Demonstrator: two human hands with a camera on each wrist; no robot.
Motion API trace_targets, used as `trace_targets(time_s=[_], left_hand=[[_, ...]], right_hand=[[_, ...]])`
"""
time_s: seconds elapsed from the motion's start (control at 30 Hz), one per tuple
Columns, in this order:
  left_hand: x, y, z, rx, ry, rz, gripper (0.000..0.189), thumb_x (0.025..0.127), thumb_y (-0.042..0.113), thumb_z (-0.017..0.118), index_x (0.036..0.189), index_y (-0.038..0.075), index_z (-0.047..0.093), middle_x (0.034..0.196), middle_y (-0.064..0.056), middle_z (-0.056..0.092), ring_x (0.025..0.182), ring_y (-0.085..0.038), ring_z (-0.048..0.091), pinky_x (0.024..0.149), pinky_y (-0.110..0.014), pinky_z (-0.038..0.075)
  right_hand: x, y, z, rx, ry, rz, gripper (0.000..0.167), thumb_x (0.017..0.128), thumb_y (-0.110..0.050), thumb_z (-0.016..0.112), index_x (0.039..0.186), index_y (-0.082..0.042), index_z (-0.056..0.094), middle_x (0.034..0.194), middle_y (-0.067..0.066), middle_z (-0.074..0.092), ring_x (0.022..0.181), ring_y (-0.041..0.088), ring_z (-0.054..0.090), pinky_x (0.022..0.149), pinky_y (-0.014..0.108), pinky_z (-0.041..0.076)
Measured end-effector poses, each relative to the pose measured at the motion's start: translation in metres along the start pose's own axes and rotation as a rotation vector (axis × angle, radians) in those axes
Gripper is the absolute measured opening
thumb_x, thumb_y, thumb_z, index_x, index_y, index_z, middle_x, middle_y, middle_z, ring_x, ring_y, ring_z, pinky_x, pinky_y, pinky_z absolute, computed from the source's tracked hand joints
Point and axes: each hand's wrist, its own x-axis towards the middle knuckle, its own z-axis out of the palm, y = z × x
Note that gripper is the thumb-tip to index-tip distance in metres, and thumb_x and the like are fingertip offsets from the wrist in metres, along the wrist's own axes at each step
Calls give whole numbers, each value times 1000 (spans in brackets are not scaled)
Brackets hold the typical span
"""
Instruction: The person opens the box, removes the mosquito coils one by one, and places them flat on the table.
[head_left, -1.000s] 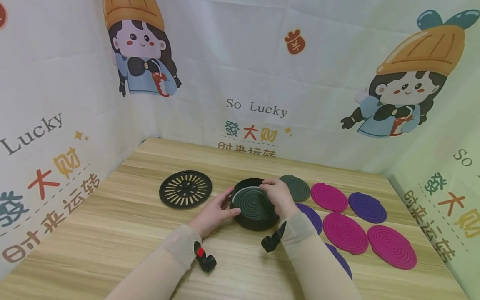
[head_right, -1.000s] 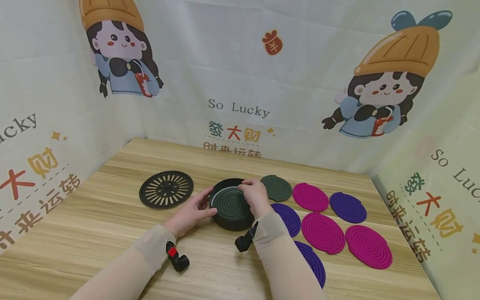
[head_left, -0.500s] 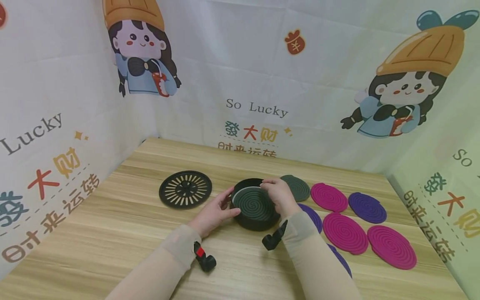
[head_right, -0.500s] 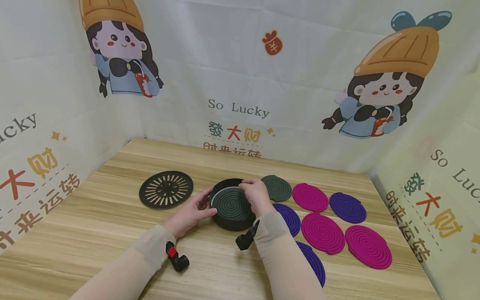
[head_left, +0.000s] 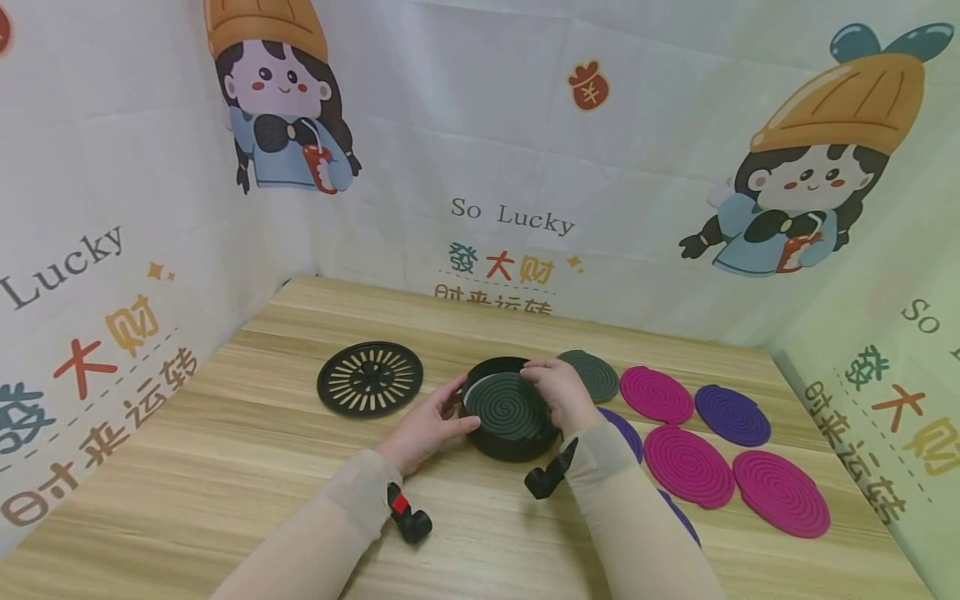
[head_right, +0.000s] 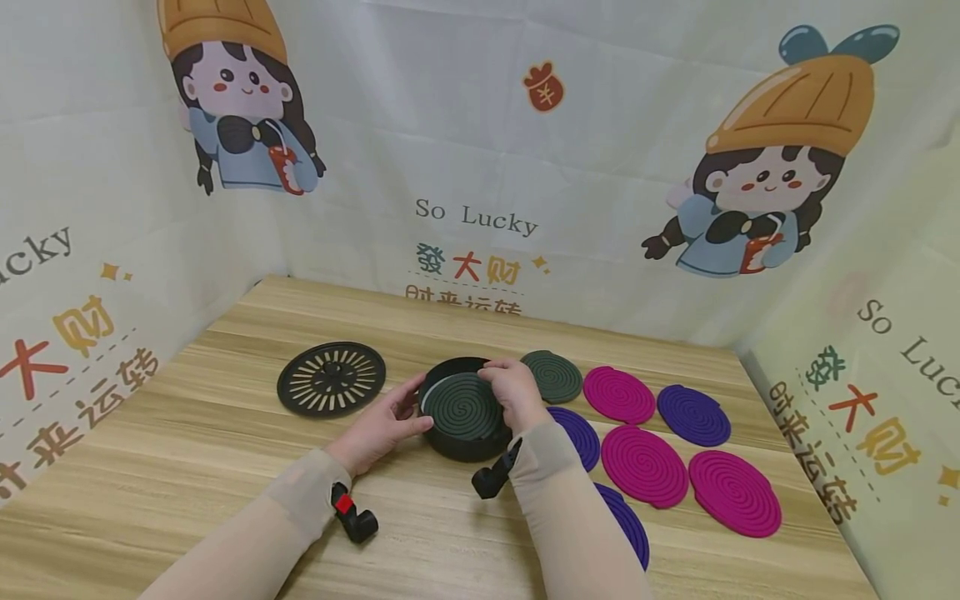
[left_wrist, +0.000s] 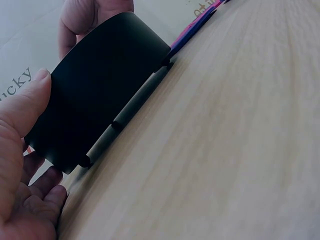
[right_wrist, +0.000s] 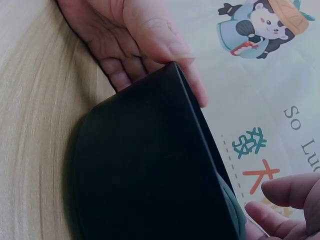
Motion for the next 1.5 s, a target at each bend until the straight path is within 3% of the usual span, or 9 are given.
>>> trace_targets(time_s=[0.13, 0.23, 0.43, 0.53, 0.77, 0.97, 1.2, 1.37, 1.5], left_hand=[[0, 1, 0, 7, 6, -1, 83, 84, 15, 75, 152, 10, 27, 153, -17, 30, 142, -31, 24, 116, -41, 22], [0, 1, 0, 8, 5, 3, 83, 85, 14, 75, 152, 10, 27, 154, -16, 30, 142, -30, 24, 116, -41, 22], [0, 0, 0, 7, -1, 7, 83, 85, 14, 74, 152, 9, 27, 154, -17, 30, 142, -30, 24, 116, -41, 21], [0, -1, -1, 12, -1, 8, 83, 85, 15, 75, 152, 9, 27, 153, -16, 30, 142, -29, 24, 116, -40, 21], [0, 0, -1, 13, -1, 9, 83, 84, 15, 75, 152, 10, 28, 153, -16, 31, 142, -29, 25, 116, -39, 22], [2, -2, -1, 10, -2, 6, 82, 85, 15, 75, 152, 10, 28, 153, -16, 31, 142, -29, 26, 116, -39, 22], [1, 0, -1, 10, -8, 20, 80, 86, 12, 72, 152, 7, 27, 153, -20, 30, 142, -33, 24, 117, -43, 20], [-1, 2, 0, 5, -13, 18, 79, 87, 10, 71, 152, 7, 26, 153, -20, 29, 142, -33, 22, 117, -43, 19], [0, 1, -1, 4, -17, 13, 79, 87, 11, 72, 152, 8, 27, 153, -19, 29, 142, -31, 22, 117, -42, 20]], right_hand=[[1, 0, 0, 40, -11, 25, 31, 95, -7, 54, 123, 6, 58, 130, 16, 50, 107, 26, 49, 91, 31, 43], [2, 0, 0, 62, -10, 47, 30, 95, -6, 54, 123, 5, 58, 124, 13, 51, 93, 19, 45, 75, 24, 38], [2, -2, 1, 111, -42, 74, 33, 94, -4, 53, 126, 6, 55, 139, 17, 44, 121, 30, 41, 103, 36, 35], [2, -1, 1, 129, -53, 77, 34, 94, -3, 52, 126, 8, 53, 141, 19, 42, 128, 33, 37, 110, 41, 31], [4, 1, 0, 129, -67, 83, 34, 94, -3, 52, 126, 9, 52, 141, 19, 42, 128, 31, 37, 110, 39, 32], [3, 1, -1, 71, -95, 67, 34, 94, -2, 52, 127, 8, 53, 142, 20, 42, 135, 33, 33, 116, 45, 24], [-1, -2, 0, 32, -82, 67, 33, 94, -7, 54, 125, 4, 57, 143, 18, 43, 133, 33, 35, 113, 52, 25], [0, -1, 1, 13, -82, 64, 35, 93, -6, 55, 127, 4, 56, 141, 20, 43, 127, 32, 40, 110, 47, 34], [1, 1, 3, -7, -85, 66, 36, 93, -7, 55, 128, 1, 56, 138, 20, 45, 112, 28, 49, 95, 36, 44]])
